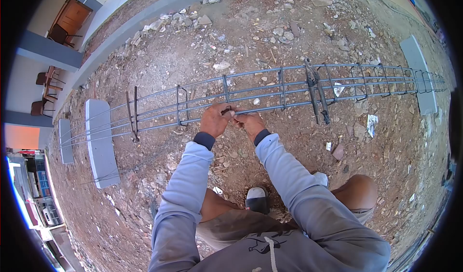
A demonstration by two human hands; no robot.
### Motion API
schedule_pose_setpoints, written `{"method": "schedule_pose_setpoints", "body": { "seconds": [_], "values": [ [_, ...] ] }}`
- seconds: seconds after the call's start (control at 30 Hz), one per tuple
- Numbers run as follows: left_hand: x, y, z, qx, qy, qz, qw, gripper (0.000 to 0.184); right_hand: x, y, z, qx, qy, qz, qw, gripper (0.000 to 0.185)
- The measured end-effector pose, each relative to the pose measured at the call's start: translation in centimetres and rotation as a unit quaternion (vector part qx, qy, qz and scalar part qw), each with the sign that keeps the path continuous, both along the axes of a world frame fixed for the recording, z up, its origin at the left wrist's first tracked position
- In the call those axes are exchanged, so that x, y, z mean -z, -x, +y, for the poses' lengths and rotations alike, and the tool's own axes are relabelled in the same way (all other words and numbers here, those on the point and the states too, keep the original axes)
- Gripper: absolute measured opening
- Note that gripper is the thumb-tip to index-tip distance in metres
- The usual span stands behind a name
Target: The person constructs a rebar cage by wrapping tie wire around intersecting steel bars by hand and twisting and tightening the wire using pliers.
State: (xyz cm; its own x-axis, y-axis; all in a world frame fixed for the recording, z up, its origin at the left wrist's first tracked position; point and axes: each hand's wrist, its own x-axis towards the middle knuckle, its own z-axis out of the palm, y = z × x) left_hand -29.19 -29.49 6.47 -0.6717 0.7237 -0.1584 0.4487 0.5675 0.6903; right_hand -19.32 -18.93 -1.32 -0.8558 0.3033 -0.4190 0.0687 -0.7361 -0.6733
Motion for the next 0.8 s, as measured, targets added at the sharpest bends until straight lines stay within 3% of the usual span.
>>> {"method": "schedule_pose_setpoints", "body": {
  "seconds": [0.17, 0.33, 0.53, 0.63, 0.8],
  "values": [
    [-1.1, -0.6, 0.7, -0.046, -0.006, 0.052, 0.998, 0.024, -1.3, -0.5, -1.7, 0.021, -0.09, -0.085, 0.992, 0.01],
    [-0.4, -0.5, 0.4, -0.063, -0.025, 0.072, 0.995, 0.029, 1.1, 0.1, -3.6, 0.071, -0.224, -0.142, 0.962, 0.021],
    [-2.6, -0.5, 0.4, -0.089, -0.009, -0.038, 0.995, 0.03, 1.2, 0.3, -3.8, 0.095, -0.355, -0.191, 0.91, 0.024],
    [-3.0, -0.5, 0.3, -0.073, 0.006, 0.012, 0.997, 0.029, 0.2, 0.2, -4.0, 0.09, -0.389, -0.205, 0.894, 0.021],
    [-3.4, -0.5, 0.0, -0.03, -0.018, 0.04, 0.999, 0.028, -1.3, -0.4, -5.3, 0.161, -0.54, -0.133, 0.815, 0.02]
  ]
}}
